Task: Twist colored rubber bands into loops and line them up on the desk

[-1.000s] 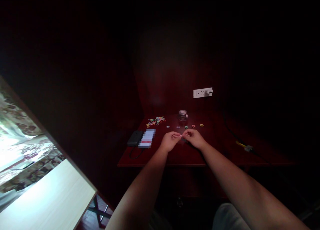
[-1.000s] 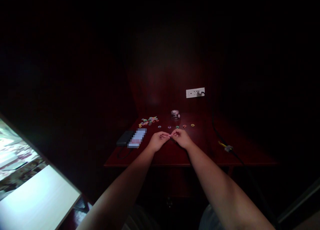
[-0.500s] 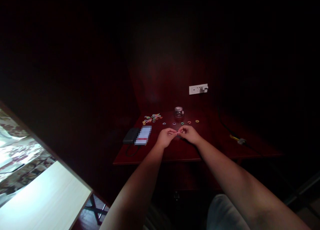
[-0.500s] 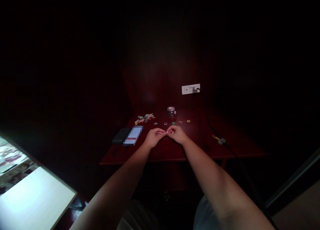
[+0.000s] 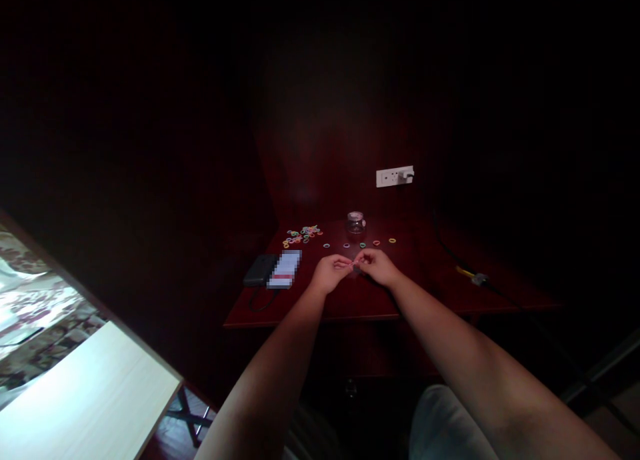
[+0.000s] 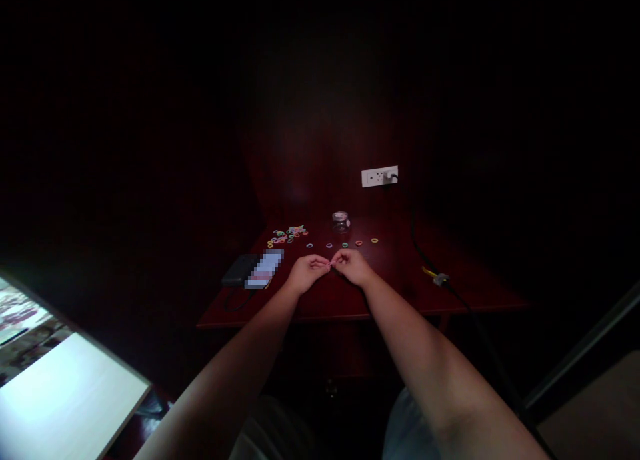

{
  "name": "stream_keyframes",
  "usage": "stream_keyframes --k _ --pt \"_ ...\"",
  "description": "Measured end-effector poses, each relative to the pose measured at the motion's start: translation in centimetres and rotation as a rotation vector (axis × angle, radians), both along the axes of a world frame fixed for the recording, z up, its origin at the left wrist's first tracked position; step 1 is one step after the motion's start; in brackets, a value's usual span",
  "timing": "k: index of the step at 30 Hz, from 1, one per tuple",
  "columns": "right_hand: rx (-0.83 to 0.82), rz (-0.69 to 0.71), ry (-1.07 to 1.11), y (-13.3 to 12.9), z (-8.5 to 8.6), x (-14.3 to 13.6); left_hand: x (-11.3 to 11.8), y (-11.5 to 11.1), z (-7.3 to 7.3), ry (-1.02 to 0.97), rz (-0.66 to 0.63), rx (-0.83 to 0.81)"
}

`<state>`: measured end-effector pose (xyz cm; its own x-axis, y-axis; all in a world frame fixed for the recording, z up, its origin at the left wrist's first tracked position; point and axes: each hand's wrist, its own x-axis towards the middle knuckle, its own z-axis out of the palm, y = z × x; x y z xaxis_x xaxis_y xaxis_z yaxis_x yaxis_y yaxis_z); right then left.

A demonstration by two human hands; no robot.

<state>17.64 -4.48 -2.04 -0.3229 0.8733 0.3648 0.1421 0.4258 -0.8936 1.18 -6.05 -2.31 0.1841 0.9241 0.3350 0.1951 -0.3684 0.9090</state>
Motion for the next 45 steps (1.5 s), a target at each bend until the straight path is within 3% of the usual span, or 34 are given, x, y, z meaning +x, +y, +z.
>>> stream_keyframes --k 9,16,45 --pt "-0.009 0.020 0.079 -0.02 0.12 -0.03 -0.10 -0.11 0.12 0.038 0.002 0.007" --pt "-0.002 -0.001 0.000 -0.19 0.19 0.09 0.00 -0.38 0.46 0.073 0.047 0.012" --pt "-0.051 -0.055 -0.024 -0.08 0.01 0.20 -0.09 -0.70 0.42 0.097 -0.001 0.008"
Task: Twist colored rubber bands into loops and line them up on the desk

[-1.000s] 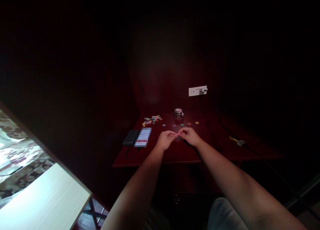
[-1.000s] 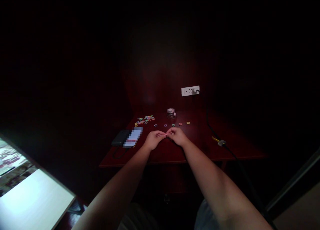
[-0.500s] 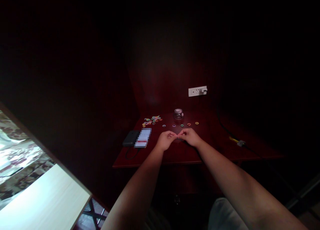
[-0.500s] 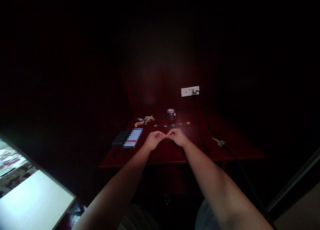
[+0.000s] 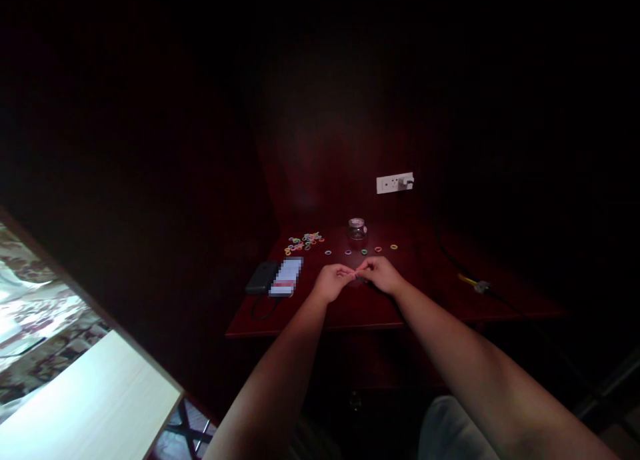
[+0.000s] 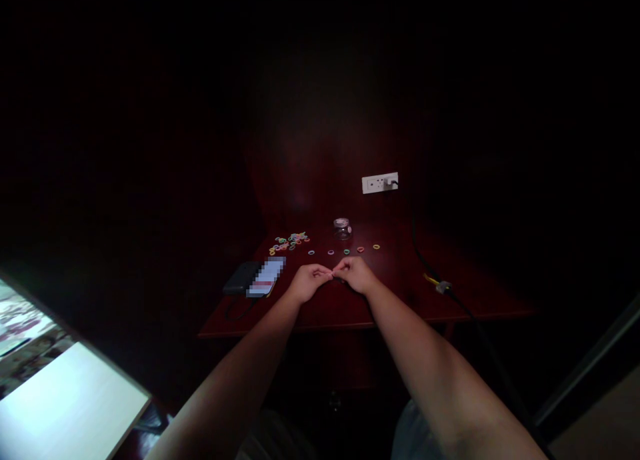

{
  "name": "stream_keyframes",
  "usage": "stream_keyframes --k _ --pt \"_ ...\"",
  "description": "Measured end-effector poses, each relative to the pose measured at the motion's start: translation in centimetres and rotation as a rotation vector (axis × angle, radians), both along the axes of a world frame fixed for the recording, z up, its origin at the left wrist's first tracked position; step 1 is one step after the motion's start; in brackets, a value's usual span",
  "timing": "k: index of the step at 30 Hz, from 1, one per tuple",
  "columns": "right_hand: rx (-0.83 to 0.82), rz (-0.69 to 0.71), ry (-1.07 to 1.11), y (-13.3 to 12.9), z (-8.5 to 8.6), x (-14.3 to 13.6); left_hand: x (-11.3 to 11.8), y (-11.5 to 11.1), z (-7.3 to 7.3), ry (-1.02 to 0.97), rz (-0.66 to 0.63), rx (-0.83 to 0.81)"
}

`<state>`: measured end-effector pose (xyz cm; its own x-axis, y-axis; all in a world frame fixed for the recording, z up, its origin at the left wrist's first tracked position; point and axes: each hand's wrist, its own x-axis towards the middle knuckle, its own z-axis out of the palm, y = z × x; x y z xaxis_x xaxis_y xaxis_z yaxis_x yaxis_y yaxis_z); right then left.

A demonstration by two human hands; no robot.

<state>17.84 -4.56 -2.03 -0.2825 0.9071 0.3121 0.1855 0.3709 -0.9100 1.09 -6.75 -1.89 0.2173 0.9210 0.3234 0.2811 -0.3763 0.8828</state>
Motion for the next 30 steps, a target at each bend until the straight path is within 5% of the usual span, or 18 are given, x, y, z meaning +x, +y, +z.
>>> stream_keyframes --k 30 --pt "-0.019 0.082 0.017 -0.15 0.28 -0.24 -0.01 0.41 -0.04 -0.129 0.016 0.027"
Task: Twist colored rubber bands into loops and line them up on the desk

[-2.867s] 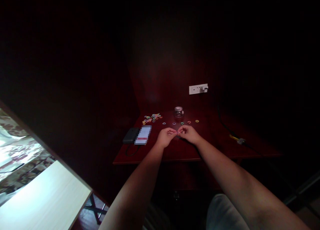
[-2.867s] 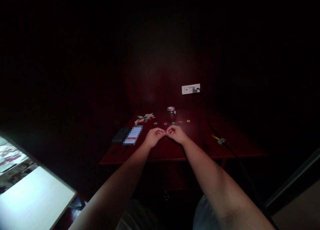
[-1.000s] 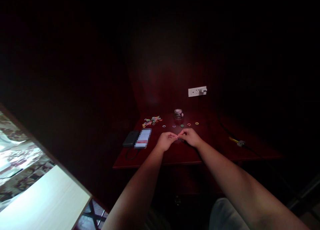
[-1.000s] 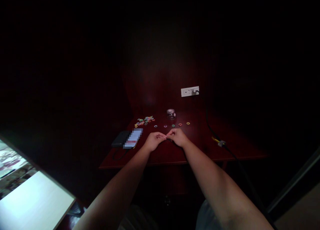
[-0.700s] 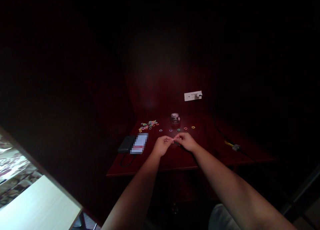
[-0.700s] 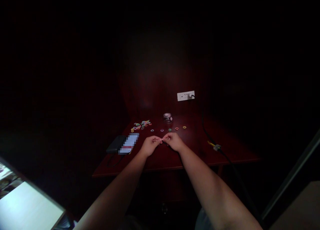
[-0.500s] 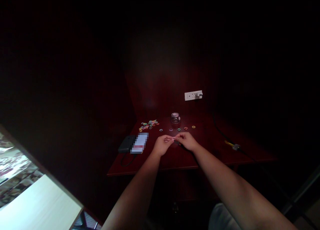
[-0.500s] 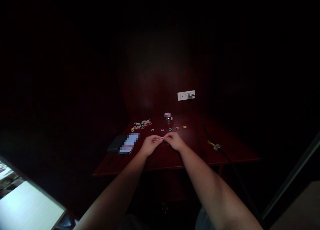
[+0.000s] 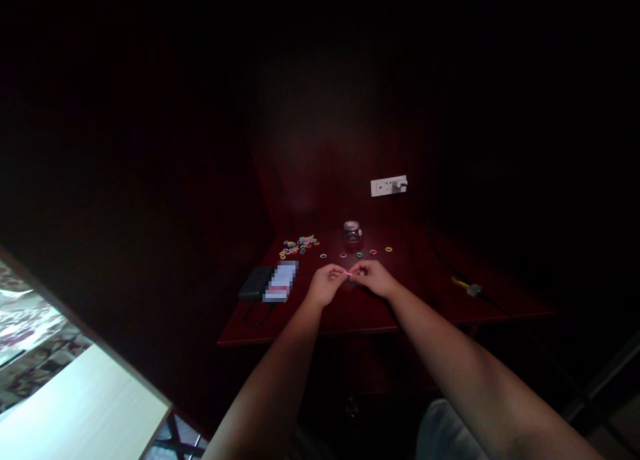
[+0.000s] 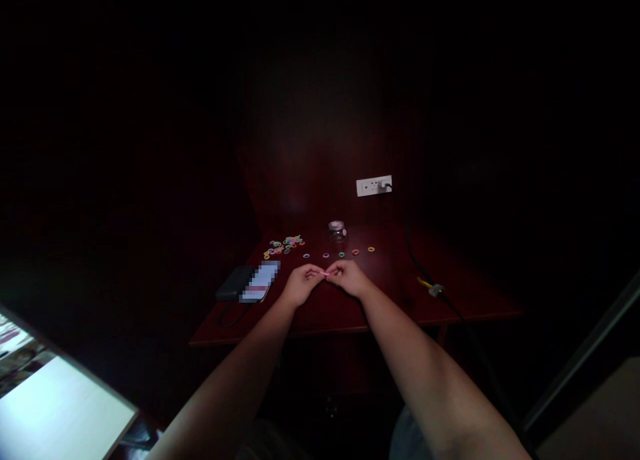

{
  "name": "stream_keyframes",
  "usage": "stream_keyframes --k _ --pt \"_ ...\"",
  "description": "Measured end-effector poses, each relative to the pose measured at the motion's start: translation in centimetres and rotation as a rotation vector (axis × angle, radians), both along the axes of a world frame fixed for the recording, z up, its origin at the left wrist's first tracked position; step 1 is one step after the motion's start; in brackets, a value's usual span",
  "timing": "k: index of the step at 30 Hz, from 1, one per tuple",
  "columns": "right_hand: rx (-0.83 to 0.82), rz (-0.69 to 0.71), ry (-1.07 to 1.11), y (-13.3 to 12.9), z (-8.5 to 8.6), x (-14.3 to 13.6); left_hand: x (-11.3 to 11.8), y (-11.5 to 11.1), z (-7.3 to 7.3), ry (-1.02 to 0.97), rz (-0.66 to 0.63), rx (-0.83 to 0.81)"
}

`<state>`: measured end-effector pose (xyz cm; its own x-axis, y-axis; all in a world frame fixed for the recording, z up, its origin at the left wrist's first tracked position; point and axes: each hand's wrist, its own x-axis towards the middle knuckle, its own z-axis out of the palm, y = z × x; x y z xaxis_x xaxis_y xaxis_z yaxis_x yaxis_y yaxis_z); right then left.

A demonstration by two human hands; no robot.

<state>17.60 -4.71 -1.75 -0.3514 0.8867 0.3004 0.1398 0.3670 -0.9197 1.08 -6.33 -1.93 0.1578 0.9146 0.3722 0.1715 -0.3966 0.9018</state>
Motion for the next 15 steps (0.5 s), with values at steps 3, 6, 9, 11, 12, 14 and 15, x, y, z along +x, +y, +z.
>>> stream_keyframes --k 3,6,9,11,12,14,15 --pt "-0.014 0.012 0.020 0.20 -0.20 0.03 0.03 -0.06 0.14 -0.013 -0.020 -0.001" --pt "0.007 0.008 0.026 0.18 -0.22 0.05 0.05 -0.16 0.28 -0.015 -0.025 0.003" --pt "0.019 0.011 0.051 0.07 -0.16 0.02 0.05 -0.23 0.33 -0.008 -0.021 0.003" --pt "0.015 0.013 0.064 0.01 -0.11 -0.02 0.05 -0.25 0.30 0.004 -0.019 0.006" --pt "0.015 0.016 0.062 -0.02 -0.08 -0.02 0.05 -0.24 0.26 0.013 -0.015 0.008" --pt "0.024 0.015 0.044 -0.08 -0.04 0.00 0.05 -0.17 0.13 0.038 0.000 0.015" --pt "0.033 0.010 0.032 -0.10 -0.03 0.02 0.06 -0.12 0.04 0.050 0.008 0.018"
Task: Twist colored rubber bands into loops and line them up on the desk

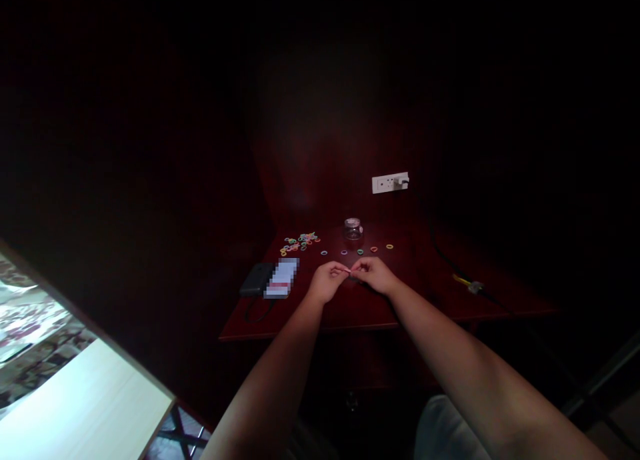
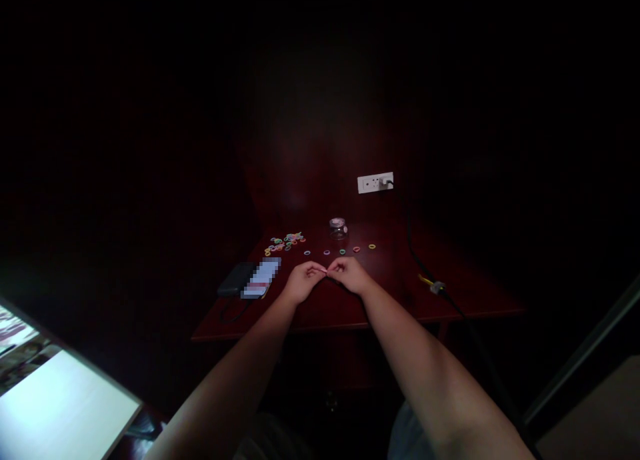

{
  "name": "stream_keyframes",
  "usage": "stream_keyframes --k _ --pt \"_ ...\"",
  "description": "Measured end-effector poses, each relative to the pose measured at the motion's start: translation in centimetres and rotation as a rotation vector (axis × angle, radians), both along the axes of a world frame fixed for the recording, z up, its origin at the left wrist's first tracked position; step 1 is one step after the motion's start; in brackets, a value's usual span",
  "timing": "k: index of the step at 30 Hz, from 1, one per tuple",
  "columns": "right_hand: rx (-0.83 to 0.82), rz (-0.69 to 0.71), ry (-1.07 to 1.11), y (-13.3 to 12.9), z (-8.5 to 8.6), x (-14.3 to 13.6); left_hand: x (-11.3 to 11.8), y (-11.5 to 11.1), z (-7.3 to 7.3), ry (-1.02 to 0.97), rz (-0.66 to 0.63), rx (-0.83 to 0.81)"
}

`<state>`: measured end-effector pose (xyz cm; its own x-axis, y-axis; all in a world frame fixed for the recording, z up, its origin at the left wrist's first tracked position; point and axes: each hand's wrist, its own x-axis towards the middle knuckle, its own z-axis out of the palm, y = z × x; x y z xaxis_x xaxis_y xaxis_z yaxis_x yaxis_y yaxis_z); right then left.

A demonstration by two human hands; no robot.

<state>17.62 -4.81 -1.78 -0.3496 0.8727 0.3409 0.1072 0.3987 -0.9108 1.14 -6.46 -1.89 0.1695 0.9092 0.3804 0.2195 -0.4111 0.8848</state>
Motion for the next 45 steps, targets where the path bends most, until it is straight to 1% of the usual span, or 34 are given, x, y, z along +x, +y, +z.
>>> stream_keyframes --k 9,13,17,24,28,35,39,45 --pt "0.035 -0.053 -0.040 0.2 -0.1 0.0 0.1 0.3 -0.5 0.064 -0.018 -0.043" --pt "0.027 -0.039 -0.019 0.2 -0.1 0.1 0.1 0.2 -0.5 0.068 -0.033 -0.048" --pt "0.030 -0.020 -0.047 0.3 -0.2 0.3 0.0 0.2 -0.6 0.094 -0.009 -0.036" --pt "0.015 -0.037 -0.089 0.2 0.0 0.2 0.1 0.2 -0.5 0.005 0.018 0.005" --pt "0.004 -0.036 -0.092 0.1 0.1 0.2 0.1 0.0 -0.1 0.040 0.020 0.010" --pt "0.014 -0.042 -0.089 0.4 -0.3 0.2 0.1 -0.3 0.3 0.005 -0.052 -0.037" --pt "0.017 -0.052 -0.087 0.4 -0.2 0.2 0.2 -0.4 0.4 -0.040 -0.060 -0.041" --pt "0.012 -0.031 -0.060 0.3 -0.1 0.2 0.3 -0.5 0.5 -0.072 -0.077 -0.049"
